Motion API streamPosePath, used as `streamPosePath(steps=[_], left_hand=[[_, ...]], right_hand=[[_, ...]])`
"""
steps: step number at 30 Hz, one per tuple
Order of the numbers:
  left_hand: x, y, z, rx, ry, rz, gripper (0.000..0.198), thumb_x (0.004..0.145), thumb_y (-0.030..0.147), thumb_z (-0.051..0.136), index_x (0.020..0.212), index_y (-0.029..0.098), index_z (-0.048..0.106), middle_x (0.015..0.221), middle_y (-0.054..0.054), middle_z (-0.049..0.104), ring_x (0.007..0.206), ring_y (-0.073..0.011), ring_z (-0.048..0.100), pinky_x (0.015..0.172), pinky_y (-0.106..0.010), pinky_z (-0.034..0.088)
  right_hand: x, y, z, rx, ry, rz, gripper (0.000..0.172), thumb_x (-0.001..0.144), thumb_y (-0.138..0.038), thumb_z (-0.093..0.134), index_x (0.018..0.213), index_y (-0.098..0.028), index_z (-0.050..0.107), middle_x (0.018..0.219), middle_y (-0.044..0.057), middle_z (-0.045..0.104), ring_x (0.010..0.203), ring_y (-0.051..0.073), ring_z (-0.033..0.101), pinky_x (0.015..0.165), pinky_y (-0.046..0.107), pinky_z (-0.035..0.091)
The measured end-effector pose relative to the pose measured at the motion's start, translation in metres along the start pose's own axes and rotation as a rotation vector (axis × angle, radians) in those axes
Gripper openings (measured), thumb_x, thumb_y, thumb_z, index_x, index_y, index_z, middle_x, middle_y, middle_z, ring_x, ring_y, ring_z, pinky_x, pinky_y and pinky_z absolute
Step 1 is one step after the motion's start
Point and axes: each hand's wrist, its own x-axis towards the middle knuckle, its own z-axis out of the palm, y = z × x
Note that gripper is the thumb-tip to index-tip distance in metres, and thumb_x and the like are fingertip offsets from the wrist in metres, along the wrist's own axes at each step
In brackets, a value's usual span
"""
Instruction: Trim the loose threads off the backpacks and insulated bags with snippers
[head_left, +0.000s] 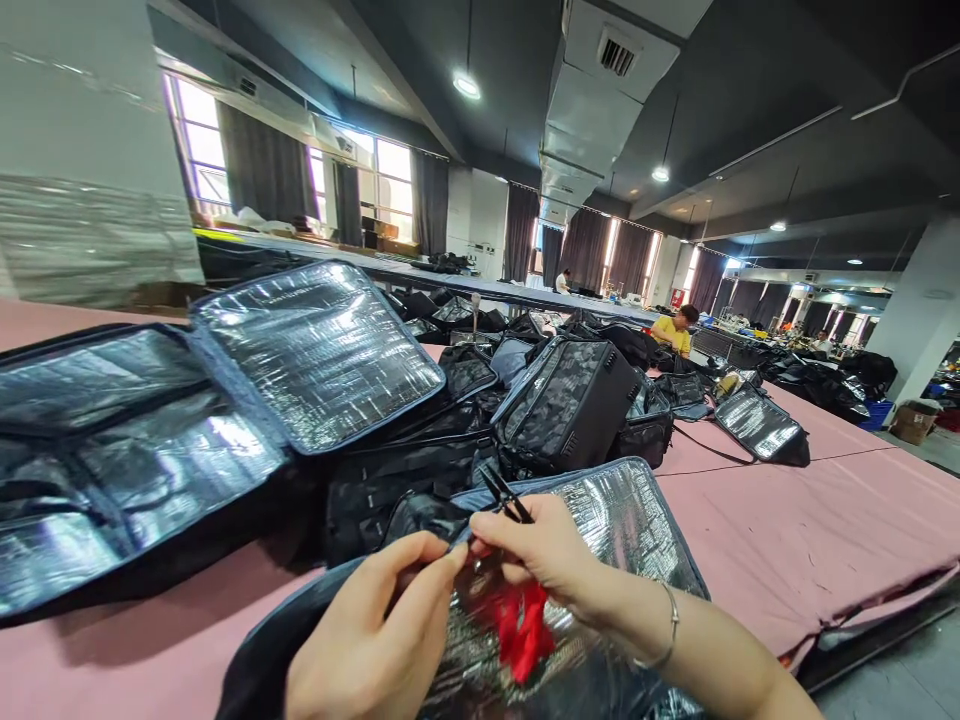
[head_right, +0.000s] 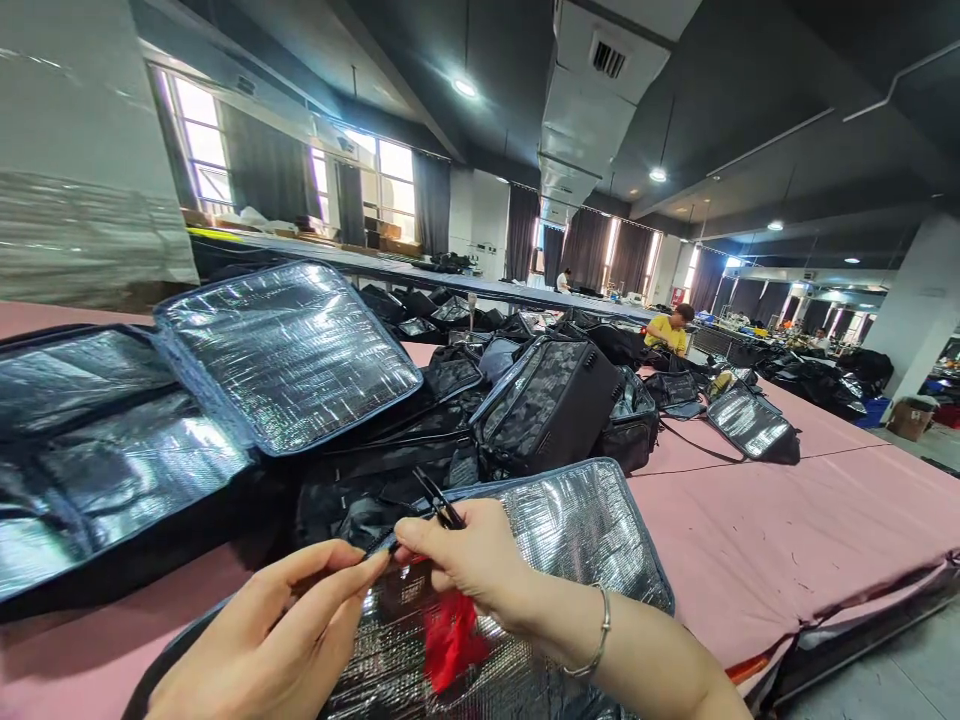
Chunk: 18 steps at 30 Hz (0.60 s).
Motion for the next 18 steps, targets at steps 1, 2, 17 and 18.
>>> streamPosePath(steps=[1, 2, 17, 18], left_hand=[[0.001, -0.001, -0.001, 0.029, 0.001, 0.028, 0.017, 0.086, 0.019, 0.047, 0.082, 0.021, 0.063, 0.082, -0.002, 0.062, 0.064, -0.0108, 0.062, 0.059, -0.019, 0.051], [0.001, -0.001, -0.002, 0.063, 0.007, 0.066, 0.017, 0.087, 0.018, 0.046, 0.081, 0.02, 0.062, 0.082, -0.002, 0.061, 0.063, -0.0104, 0.061, 0.059, -0.019, 0.051], [0.051, -0.031, -0.016, -0.33, -0.49, -0.339, 0.029, 0.075, 0.052, 0.055, 0.073, 0.027, 0.071, 0.07, 0.002, 0.071, 0.058, -0.014, 0.065, 0.05, -0.017, 0.049], [0.058, -0.033, -0.015, -0.32, -0.575, -0.358, 0.03, 0.072, 0.053, 0.055, 0.072, 0.028, 0.071, 0.069, 0.002, 0.071, 0.058, -0.015, 0.065, 0.05, -0.019, 0.049]], right_hand=[[0.001, 0.001, 0.002, 0.027, 0.013, 0.011, 0.045, 0.058, -0.055, 0.076, 0.058, -0.013, 0.058, 0.042, -0.007, 0.04, 0.037, 0.002, 0.022, 0.038, 0.019, 0.01], [0.002, 0.002, 0.005, 0.054, 0.029, 0.015, 0.042, 0.057, -0.051, 0.076, 0.057, -0.013, 0.057, 0.041, -0.007, 0.039, 0.036, 0.002, 0.021, 0.038, 0.019, 0.009], [0.007, 0.02, 0.02, 0.172, 0.222, -0.127, 0.039, 0.059, -0.046, 0.073, 0.061, -0.017, 0.047, 0.042, -0.009, 0.036, 0.034, 0.002, 0.024, 0.036, 0.018, 0.014], [0.007, 0.021, 0.021, 0.163, 0.237, -0.132, 0.04, 0.059, -0.047, 0.073, 0.062, -0.018, 0.047, 0.042, -0.01, 0.036, 0.035, 0.003, 0.025, 0.036, 0.018, 0.016]])
